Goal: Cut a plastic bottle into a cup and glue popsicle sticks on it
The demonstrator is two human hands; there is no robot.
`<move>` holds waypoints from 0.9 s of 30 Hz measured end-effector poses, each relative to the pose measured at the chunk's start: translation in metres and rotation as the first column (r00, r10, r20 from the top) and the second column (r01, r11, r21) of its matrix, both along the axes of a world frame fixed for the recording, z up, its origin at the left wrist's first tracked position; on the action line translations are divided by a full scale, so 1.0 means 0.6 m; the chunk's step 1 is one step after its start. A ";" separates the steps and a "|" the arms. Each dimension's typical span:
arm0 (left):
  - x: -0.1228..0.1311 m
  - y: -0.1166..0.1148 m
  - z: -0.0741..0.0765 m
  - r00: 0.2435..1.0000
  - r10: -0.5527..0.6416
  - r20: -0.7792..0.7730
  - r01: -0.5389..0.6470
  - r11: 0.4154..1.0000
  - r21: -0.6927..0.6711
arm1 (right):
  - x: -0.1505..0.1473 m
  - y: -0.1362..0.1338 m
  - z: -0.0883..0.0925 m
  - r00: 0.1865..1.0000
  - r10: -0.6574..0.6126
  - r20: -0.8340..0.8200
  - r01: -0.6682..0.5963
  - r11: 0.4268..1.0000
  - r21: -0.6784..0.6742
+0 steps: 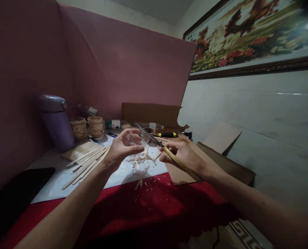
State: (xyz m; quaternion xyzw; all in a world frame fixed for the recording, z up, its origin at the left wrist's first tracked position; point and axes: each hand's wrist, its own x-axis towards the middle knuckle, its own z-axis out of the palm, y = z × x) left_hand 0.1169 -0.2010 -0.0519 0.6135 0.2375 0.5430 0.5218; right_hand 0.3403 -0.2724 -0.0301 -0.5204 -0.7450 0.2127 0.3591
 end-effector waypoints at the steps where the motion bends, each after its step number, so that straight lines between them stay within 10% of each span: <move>1: 0.000 0.000 0.000 1.000 -0.001 -0.002 0.001 1.000 0.000 | -0.001 -0.001 0.001 1.000 -0.003 0.005 0.003 1.000 0.003; 13: 0.021 0.002 -0.027 0.976 0.135 -0.171 -0.083 0.956 0.282 | -0.048 0.026 0.001 0.855 -0.130 -0.502 -0.002 0.967 -0.254; 18: 0.028 -0.007 -0.036 0.940 0.253 -0.229 -0.128 0.884 0.450 | -0.067 0.046 0.006 0.924 -0.156 -0.349 0.114 0.984 -0.139; 27: 0.007 -0.002 -0.008 0.944 0.237 -0.227 -0.206 0.966 0.153 | -0.057 0.052 0.023 0.998 -0.059 0.035 0.049 0.969 0.242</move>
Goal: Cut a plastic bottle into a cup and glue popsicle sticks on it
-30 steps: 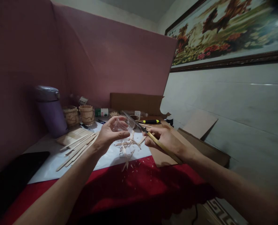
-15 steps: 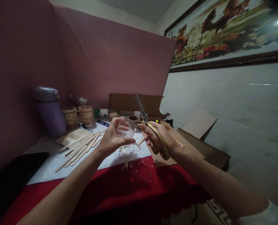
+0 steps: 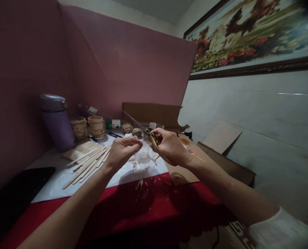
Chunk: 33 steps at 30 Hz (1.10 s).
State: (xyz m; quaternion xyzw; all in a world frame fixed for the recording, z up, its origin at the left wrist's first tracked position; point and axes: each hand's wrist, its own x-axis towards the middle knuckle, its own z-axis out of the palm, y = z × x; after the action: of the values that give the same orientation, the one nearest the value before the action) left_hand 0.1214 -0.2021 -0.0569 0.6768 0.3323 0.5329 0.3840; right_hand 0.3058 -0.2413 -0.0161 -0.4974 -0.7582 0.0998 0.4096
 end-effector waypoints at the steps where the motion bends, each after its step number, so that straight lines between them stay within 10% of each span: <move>1: -0.001 0.002 0.000 1.000 0.023 -0.013 -0.023 1.000 -0.011 | -0.001 -0.002 0.003 0.999 0.006 0.040 -0.007 1.000 0.027; 13: 0.002 -0.007 0.001 0.963 -0.238 -0.127 0.255 0.958 0.132 | 0.008 -0.004 0.033 0.993 -0.005 -0.116 -0.011 0.990 -0.138; 20: 0.007 0.002 -0.015 0.972 0.070 -0.225 0.027 0.915 0.403 | 0.008 -0.015 0.034 0.874 -0.097 -0.476 -0.114 0.912 -0.394; 27: 0.006 0.010 -0.024 0.928 0.261 -0.266 -0.076 0.831 0.551 | -0.013 -0.015 0.005 0.871 -0.147 -0.469 -0.096 0.884 -0.457; 33: -0.016 0.027 -0.007 0.905 0.423 -0.041 -0.366 0.824 0.432 | 0.006 -0.027 0.011 0.846 -0.169 -0.506 -0.111 0.872 -0.477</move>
State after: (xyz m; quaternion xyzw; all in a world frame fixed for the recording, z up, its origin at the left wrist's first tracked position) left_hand 0.1118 -0.1859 -0.0610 0.6936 0.3696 0.6118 0.0893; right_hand 0.3096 -0.2576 -0.0095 -0.5487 -0.5562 0.4157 0.4655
